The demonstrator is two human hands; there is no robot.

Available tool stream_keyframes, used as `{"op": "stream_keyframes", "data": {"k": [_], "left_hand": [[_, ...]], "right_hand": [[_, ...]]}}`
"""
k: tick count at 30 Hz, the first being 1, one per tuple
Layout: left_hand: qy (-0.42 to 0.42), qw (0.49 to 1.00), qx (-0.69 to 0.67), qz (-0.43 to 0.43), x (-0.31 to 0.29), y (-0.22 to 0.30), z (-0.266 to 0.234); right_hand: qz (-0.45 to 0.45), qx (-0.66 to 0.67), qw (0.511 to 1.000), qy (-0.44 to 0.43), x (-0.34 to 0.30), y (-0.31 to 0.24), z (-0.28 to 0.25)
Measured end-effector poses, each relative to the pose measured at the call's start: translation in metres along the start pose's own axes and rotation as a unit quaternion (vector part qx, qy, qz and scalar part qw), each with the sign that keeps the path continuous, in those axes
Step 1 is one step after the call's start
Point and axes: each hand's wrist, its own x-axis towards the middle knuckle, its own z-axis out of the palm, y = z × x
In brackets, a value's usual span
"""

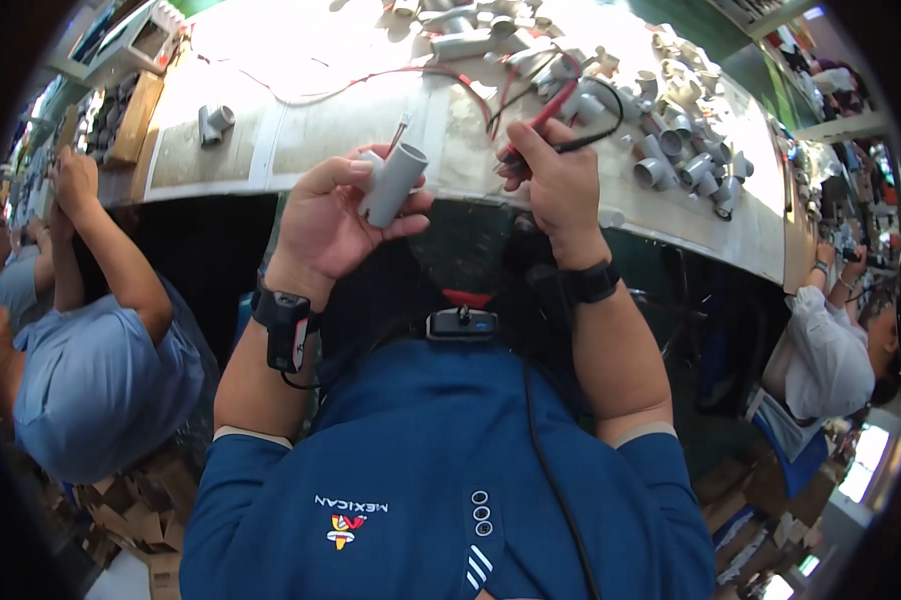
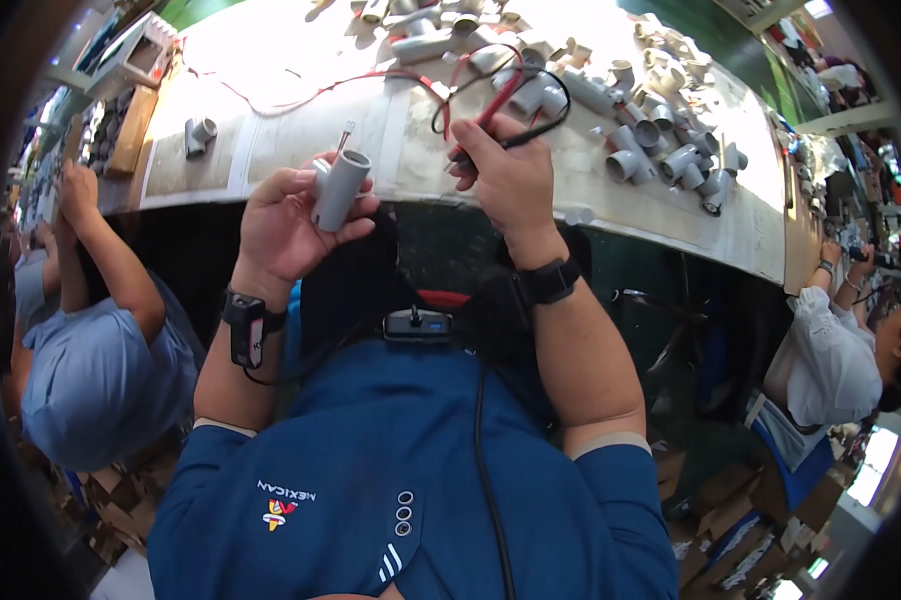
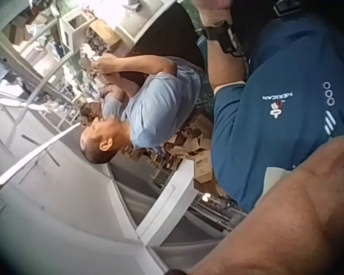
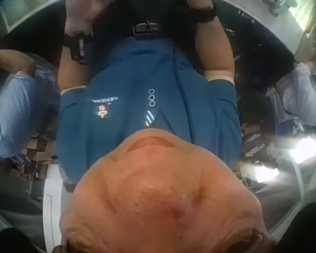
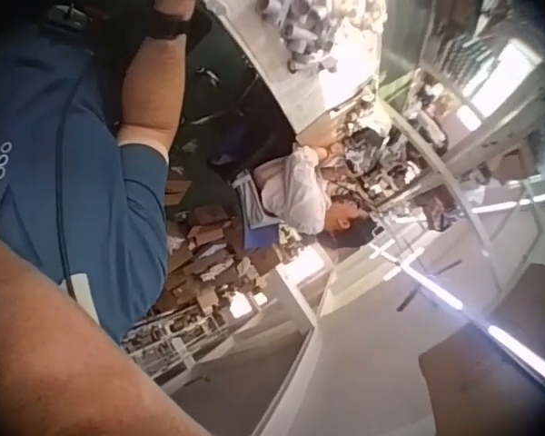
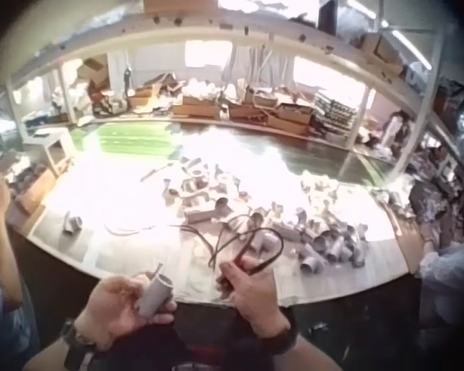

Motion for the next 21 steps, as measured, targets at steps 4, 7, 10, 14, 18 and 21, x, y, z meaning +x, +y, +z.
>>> {"op": "stream_keyframes", "data": {"k": [4, 7, 10, 14, 18, 21], "left_hand": [[0.014, 0.996, -0.086, -0.034, -0.012, -0.032, -0.033], [0.032, 0.993, -0.111, -0.028, -0.013, -0.049, -0.053], [0.046, 0.989, -0.136, -0.019, -0.011, -0.055, -0.06], [0.117, 0.985, -0.121, -0.021, -0.01, -0.06, -0.07], [0.132, 0.984, -0.117, -0.035, -0.007, -0.061, -0.076], [0.138, 0.983, -0.116, -0.04, -0.006, -0.061, -0.075]], "right_hand": [[0.075, -0.001, 0.994, -0.084, 0.001, -0.005, 0.047], [0.046, -0.014, 0.992, -0.114, 0.001, 0.009, 0.072], [0.016, -0.043, 0.992, -0.122, 0.003, 0.015, 0.089], [-0.019, -0.106, 0.988, -0.112, 0.002, 0.022, 0.102], [-0.058, -0.159, 0.978, -0.118, 0.003, 0.031, 0.108], [-0.088, -0.186, 0.972, -0.111, 0.004, 0.037, 0.11]]}}
